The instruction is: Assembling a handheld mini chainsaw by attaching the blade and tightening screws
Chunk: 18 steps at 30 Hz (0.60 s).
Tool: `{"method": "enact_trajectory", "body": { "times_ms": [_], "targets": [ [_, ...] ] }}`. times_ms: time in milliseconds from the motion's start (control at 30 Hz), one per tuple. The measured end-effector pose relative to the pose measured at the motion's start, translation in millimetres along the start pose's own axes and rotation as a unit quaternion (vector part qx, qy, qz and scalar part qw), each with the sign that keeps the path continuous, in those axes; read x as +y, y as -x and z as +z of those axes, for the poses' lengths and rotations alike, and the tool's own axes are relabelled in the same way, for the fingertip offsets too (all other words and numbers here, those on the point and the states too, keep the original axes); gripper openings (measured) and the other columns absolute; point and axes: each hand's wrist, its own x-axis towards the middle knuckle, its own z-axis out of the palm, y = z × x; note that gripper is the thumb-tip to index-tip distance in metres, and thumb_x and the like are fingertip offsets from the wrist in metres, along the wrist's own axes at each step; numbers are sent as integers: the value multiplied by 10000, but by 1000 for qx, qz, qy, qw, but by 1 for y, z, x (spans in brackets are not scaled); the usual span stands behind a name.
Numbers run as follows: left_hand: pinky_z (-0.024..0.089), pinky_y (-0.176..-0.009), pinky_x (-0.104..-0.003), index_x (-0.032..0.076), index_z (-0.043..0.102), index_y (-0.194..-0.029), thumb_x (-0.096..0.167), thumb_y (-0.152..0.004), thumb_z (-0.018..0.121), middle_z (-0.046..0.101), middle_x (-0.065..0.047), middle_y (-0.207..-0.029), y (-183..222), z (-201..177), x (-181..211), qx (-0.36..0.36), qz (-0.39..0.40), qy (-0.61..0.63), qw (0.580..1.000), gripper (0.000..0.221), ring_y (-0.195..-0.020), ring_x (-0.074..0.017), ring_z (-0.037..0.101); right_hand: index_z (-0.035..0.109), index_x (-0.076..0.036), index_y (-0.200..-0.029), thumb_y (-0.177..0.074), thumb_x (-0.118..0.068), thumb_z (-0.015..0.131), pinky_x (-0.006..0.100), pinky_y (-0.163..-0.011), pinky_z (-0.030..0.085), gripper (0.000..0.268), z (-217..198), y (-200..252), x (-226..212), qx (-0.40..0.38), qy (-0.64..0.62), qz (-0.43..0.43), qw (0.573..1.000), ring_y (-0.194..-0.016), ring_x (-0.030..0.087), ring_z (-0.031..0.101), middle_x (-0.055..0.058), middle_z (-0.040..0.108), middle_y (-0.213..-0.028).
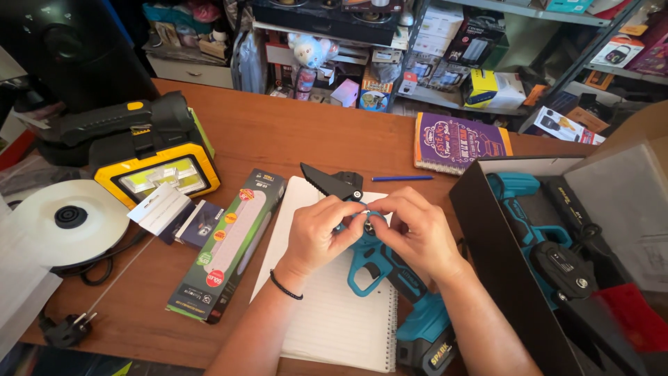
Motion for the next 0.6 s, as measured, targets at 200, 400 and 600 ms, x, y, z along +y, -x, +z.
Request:
{"method": "enact_trajectory", "body": {
  "times_ms": [200, 400, 600],
  "targets": [
    [551, -525, -267, 96, 735, -943, 116, -945, 705, 615, -15, -636, -3, -2, 4, -25, 3, -22, 999, 36, -581, -185, 657, 764, -94, -976, -839, -18, 763, 264, -432, 510, 157, 1, 1, 0, 12, 3, -3, 1000, -484, 178, 644, 35, 681, -819],
    [550, -525, -270, 107, 732, -941, 140, -970, 682, 611, -10, -644, 1, -1, 0, -39, 11, -46, 998, 66, -573, -191, 652, 768, -112, -964, -868, -37, 753, 284, -438, 514, 123, 0, -3, -2, 5, 17, -22, 1000, -500, 192, 653, 25, 699, -865],
    [521, -516, -284, 128, 727, -806, 167, -934, 705, 591, -12, -602, 6, -9, -18, -29, -33, 10, 999, 135, -534, -207, 601, 756, -135, -950, -870, -59, 753, 249, -459, 525, 110, 1, 4, 5, -13, 29, 0, 1000, -504, 159, 648, 1, 689, -850]
  ]
}}
